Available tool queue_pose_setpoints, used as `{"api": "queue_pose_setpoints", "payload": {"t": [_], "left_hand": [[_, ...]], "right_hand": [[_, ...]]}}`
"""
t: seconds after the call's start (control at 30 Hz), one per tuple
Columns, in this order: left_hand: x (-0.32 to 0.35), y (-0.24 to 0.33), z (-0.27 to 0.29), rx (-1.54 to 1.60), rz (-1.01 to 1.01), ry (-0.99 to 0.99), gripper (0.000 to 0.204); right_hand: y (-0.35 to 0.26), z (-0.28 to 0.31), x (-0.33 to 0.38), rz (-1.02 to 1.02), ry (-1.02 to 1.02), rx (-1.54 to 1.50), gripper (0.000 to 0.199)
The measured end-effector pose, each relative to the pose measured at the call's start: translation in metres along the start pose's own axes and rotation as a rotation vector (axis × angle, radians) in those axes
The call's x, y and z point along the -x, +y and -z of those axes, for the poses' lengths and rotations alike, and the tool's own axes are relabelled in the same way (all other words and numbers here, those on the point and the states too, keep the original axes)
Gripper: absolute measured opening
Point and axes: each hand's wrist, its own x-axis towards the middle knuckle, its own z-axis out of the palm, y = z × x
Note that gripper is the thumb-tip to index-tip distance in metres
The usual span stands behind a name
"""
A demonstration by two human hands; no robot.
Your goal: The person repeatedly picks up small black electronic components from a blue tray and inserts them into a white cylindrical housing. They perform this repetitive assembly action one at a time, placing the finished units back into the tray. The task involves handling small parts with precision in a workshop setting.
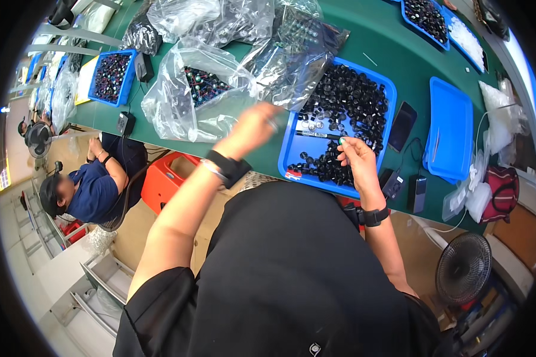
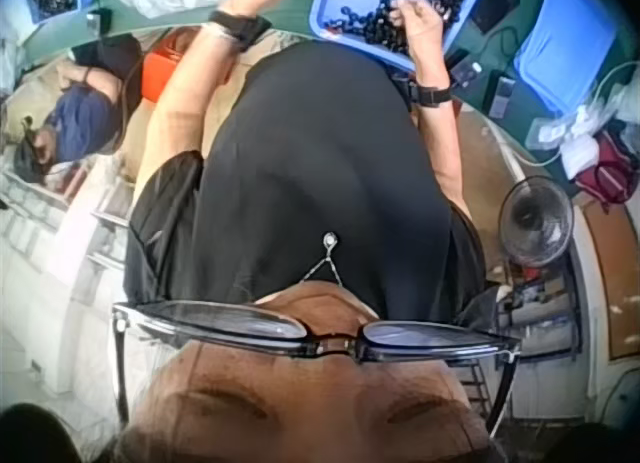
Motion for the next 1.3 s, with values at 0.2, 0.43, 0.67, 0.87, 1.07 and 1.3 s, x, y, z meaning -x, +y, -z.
{"api": "queue_pose_setpoints", "payload": {"t": [0.2,0.43,0.67,0.87,1.07,1.3], "left_hand": [[0.017,0.026,-0.092,-0.188,0.061,-0.483,0.034],[0.019,0.02,-0.111,-0.233,-0.119,-0.453,0.025],[0.012,0.022,-0.102,0.08,0.109,-0.316,0.031],[-0.011,0.05,-0.045,1.096,0.613,-0.279,0.04],[-0.013,0.08,-0.024,1.176,0.555,-0.197,0.039],[-0.012,0.088,-0.025,1.107,0.504,-0.153,0.036]], "right_hand": [[0.006,-0.004,0.006,-0.035,-0.071,-0.003,0.02],[0.007,-0.009,0.007,-0.056,-0.067,0.021,0.021],[0.0,-0.012,0.004,-0.057,-0.112,0.042,0.021],[-0.012,-0.014,0.002,0.039,-0.183,-0.05,0.023],[-0.033,-0.022,0.003,0.126,-0.239,-0.138,0.02],[-0.042,-0.031,0.002,0.155,-0.225,-0.067,0.019]]}}
